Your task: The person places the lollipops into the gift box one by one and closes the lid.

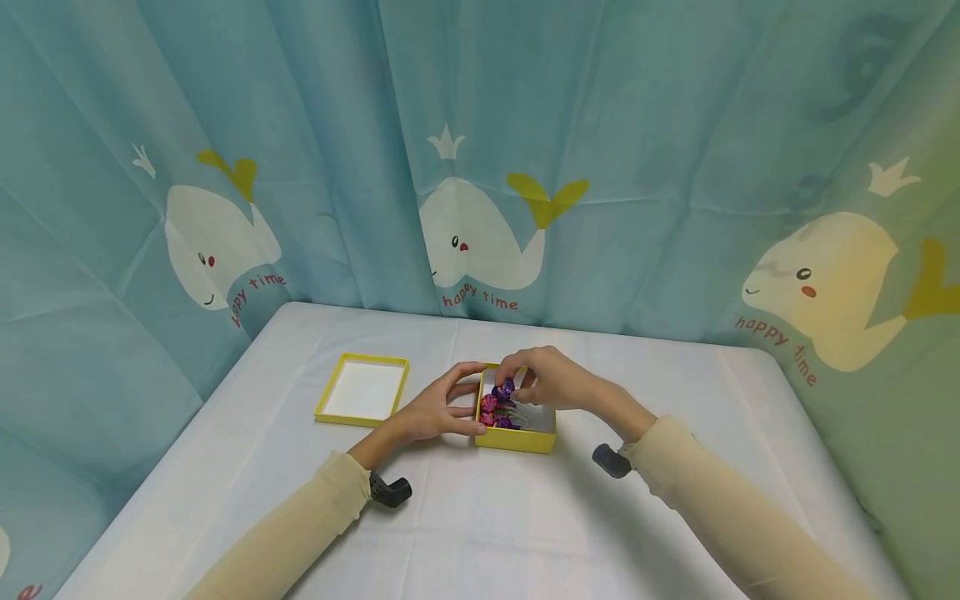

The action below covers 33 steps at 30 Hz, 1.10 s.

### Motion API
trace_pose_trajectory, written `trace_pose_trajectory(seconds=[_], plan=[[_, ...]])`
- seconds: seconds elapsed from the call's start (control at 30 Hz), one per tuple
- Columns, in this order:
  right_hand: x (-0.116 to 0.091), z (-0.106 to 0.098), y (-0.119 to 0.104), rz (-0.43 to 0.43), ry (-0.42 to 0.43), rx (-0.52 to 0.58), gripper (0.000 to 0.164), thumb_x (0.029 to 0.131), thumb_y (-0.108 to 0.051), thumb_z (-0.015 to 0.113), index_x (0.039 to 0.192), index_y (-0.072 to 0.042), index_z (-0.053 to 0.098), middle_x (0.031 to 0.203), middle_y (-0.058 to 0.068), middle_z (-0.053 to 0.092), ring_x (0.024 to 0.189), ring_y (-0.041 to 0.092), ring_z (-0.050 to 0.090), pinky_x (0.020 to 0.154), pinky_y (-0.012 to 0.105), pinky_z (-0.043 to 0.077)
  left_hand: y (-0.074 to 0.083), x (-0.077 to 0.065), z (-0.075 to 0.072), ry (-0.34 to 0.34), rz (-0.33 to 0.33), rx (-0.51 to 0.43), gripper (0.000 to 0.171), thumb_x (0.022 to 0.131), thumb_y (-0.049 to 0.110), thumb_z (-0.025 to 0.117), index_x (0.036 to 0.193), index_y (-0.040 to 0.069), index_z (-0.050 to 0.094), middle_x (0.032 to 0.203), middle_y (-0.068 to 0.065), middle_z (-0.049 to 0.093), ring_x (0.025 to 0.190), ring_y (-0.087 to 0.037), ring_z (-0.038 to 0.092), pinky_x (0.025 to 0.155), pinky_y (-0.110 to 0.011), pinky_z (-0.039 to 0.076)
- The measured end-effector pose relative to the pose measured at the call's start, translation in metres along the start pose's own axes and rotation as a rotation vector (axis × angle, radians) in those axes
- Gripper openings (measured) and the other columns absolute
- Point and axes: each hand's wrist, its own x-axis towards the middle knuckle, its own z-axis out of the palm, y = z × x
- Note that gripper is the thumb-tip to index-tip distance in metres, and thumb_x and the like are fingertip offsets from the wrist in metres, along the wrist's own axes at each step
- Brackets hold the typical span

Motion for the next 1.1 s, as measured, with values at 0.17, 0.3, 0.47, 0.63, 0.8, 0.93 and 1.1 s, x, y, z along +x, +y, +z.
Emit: trace_pose_trajectory(seconds=[0.17, 0.3, 0.47, 0.63, 0.8, 0.93, 1.1], plan=[[0.002, 0.015, 0.006, -0.057, -0.015, 0.019, 0.026, 0.088, 0.008, 0.074, 0.11, -0.006, 0.073, 0.11, 0.004, 0.072, 0.086, 0.018, 0.07, 0.076, 0.035, 0.064, -0.001, 0.0, 0.0, -0.002, 0.005, 0.013, 0.093, 0.083, 0.009, 0.087, 0.157, 0.021, 0.032, 0.165, -0.006, 0.027, 0.149, -0.031, 0.037, 0.105, -0.034, 0.054], [0.003, 0.024, 0.008, -0.067, -0.028, 0.033, 0.026, 0.088, 0.008, 0.074, 0.109, -0.008, 0.073, 0.11, 0.003, 0.072, 0.091, 0.022, 0.069, 0.08, 0.031, 0.063, -0.001, 0.0, 0.0, 0.001, 0.014, 0.021, 0.093, 0.083, 0.008, 0.087, 0.157, 0.022, 0.033, 0.165, -0.005, 0.027, 0.148, -0.031, 0.037, 0.105, -0.034, 0.054], [0.004, 0.032, 0.01, -0.072, -0.033, 0.021, 0.024, 0.089, 0.004, 0.076, 0.108, -0.01, 0.074, 0.109, 0.0, 0.071, 0.096, 0.018, 0.065, 0.078, 0.028, 0.063, 0.001, -0.001, 0.001, 0.005, 0.017, 0.024, 0.092, 0.083, 0.008, 0.087, 0.157, 0.023, 0.034, 0.165, -0.004, 0.027, 0.148, -0.03, 0.037, 0.104, -0.033, 0.054], [0.004, 0.037, 0.013, -0.095, -0.037, 0.021, 0.024, 0.088, 0.004, 0.077, 0.106, -0.011, 0.074, 0.108, 0.0, 0.07, 0.096, 0.017, 0.065, 0.076, 0.026, 0.063, 0.0, -0.001, 0.001, 0.009, 0.019, 0.019, 0.092, 0.083, 0.008, 0.087, 0.156, 0.023, 0.034, 0.165, -0.002, 0.027, 0.149, -0.028, 0.037, 0.105, -0.032, 0.053], [0.005, 0.04, 0.015, -0.124, -0.031, 0.008, 0.022, 0.087, 0.004, 0.079, 0.102, -0.01, 0.074, 0.103, 0.0, 0.071, 0.092, 0.017, 0.065, 0.074, 0.027, 0.063, 0.0, 0.0, 0.001, 0.006, 0.021, 0.013, 0.092, 0.083, 0.007, 0.087, 0.157, 0.022, 0.034, 0.165, -0.003, 0.027, 0.149, -0.029, 0.036, 0.106, -0.033, 0.053], [0.007, 0.043, 0.015, -0.126, -0.021, -0.019, 0.019, 0.086, 0.003, 0.08, 0.099, -0.01, 0.074, 0.097, -0.001, 0.07, 0.085, 0.014, 0.065, 0.072, 0.028, 0.063, 0.0, 0.0, 0.001, 0.001, 0.024, 0.014, 0.093, 0.083, 0.005, 0.086, 0.157, 0.022, 0.034, 0.166, -0.003, 0.026, 0.149, -0.029, 0.036, 0.106, -0.033, 0.053], [0.007, 0.044, 0.014, -0.127, -0.015, -0.043, 0.016, 0.086, 0.002, 0.08, 0.097, -0.008, 0.074, 0.091, 0.0, 0.071, 0.075, 0.009, 0.062, 0.067, 0.025, 0.06, 0.0, 0.0, 0.0, -0.003, 0.028, 0.01, 0.092, 0.083, 0.004, 0.086, 0.157, 0.022, 0.033, 0.166, -0.003, 0.025, 0.149, -0.03, 0.035, 0.106, -0.033, 0.052]])
